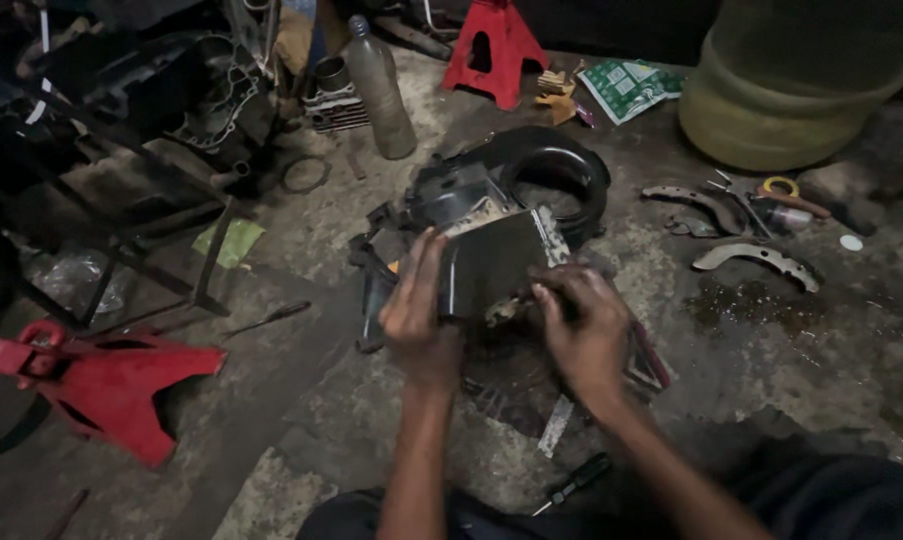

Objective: The person is cleaning a black plastic engine shroud with their hands and using a screwdriver to pry off dirt and debris from its surface.

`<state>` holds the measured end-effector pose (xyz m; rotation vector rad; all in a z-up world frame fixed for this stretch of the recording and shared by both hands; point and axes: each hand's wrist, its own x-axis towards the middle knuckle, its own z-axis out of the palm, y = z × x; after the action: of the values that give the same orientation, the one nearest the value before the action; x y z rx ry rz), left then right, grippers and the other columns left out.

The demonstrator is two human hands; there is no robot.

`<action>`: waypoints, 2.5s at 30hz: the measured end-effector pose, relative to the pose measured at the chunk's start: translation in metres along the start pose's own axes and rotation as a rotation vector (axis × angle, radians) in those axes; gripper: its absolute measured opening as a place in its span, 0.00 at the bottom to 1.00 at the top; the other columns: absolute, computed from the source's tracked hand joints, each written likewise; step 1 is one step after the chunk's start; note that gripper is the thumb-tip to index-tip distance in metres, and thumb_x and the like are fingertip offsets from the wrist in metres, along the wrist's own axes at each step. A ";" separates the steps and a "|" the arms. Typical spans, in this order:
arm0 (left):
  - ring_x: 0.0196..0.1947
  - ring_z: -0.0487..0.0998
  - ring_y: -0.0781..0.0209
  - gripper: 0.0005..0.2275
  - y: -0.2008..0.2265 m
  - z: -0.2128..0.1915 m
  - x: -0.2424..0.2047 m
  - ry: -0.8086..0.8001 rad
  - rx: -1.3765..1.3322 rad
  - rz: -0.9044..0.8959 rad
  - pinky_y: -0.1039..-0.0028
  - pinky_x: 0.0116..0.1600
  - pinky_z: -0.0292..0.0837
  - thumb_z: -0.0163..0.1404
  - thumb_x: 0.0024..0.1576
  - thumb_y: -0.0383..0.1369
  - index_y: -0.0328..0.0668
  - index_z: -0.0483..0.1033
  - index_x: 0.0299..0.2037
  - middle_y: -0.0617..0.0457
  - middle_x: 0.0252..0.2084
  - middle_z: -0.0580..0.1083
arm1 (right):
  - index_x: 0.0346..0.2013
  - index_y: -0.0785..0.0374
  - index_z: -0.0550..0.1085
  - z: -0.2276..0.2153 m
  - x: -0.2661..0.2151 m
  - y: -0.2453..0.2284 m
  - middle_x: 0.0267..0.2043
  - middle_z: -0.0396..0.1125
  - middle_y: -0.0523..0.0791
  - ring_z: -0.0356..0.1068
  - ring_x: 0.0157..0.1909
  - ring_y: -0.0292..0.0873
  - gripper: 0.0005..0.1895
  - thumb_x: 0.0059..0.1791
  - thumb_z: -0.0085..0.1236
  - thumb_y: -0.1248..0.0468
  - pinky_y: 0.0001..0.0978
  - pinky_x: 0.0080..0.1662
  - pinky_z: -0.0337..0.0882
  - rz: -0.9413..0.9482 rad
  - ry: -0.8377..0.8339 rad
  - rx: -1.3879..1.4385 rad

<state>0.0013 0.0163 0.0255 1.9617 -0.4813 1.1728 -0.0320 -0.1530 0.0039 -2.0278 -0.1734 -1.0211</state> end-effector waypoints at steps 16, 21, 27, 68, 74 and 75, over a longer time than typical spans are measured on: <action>0.55 0.83 0.47 0.27 0.006 -0.002 0.003 -0.269 -0.130 0.032 0.64 0.58 0.79 0.53 0.42 0.15 0.35 0.78 0.56 0.43 0.58 0.78 | 0.40 0.65 0.80 -0.006 0.014 0.063 0.40 0.73 0.53 0.75 0.42 0.56 0.07 0.47 0.61 0.71 0.44 0.46 0.73 0.152 0.002 -0.139; 0.57 0.81 0.48 0.25 0.009 -0.001 0.004 -0.199 -0.142 0.117 0.66 0.62 0.77 0.59 0.46 0.16 0.36 0.76 0.57 0.44 0.57 0.77 | 0.41 0.67 0.77 -0.009 0.003 0.050 0.40 0.73 0.52 0.76 0.42 0.53 0.06 0.50 0.58 0.71 0.42 0.46 0.74 0.126 -0.038 0.027; 0.58 0.81 0.48 0.26 -0.007 -0.015 0.012 -0.178 -0.104 -0.033 0.64 0.62 0.76 0.52 0.43 0.13 0.35 0.77 0.56 0.43 0.58 0.77 | 0.36 0.65 0.80 0.010 -0.010 0.044 0.37 0.74 0.54 0.74 0.41 0.58 0.07 0.44 0.66 0.69 0.45 0.45 0.72 0.055 -0.095 -0.114; 0.63 0.69 0.33 0.36 -0.044 0.068 -0.075 -0.375 0.253 -0.163 0.54 0.60 0.69 0.52 0.40 0.17 0.21 0.61 0.66 0.28 0.70 0.61 | 0.43 0.63 0.79 0.014 -0.013 0.081 0.37 0.77 0.50 0.77 0.38 0.44 0.09 0.50 0.62 0.64 0.36 0.43 0.73 0.495 -0.222 0.011; 0.56 0.72 0.27 0.26 -0.046 0.074 -0.081 -0.503 -0.073 -0.550 0.53 0.61 0.68 0.56 0.48 0.29 0.25 0.68 0.58 0.25 0.56 0.70 | 0.43 0.65 0.78 0.021 -0.022 0.092 0.35 0.76 0.50 0.74 0.37 0.42 0.09 0.51 0.61 0.65 0.35 0.42 0.72 0.520 -0.257 0.040; 0.53 0.75 0.29 0.22 -0.053 0.068 -0.074 -0.619 -0.122 -0.659 0.53 0.58 0.69 0.58 0.49 0.33 0.30 0.74 0.53 0.29 0.50 0.76 | 0.44 0.65 0.78 0.022 -0.022 0.091 0.34 0.76 0.51 0.74 0.36 0.43 0.09 0.51 0.61 0.65 0.36 0.42 0.71 0.545 -0.275 0.002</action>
<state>0.0376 -0.0091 -0.0792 2.1128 -0.1665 0.1159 0.0076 -0.1901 -0.0751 -2.0423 0.2272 -0.4021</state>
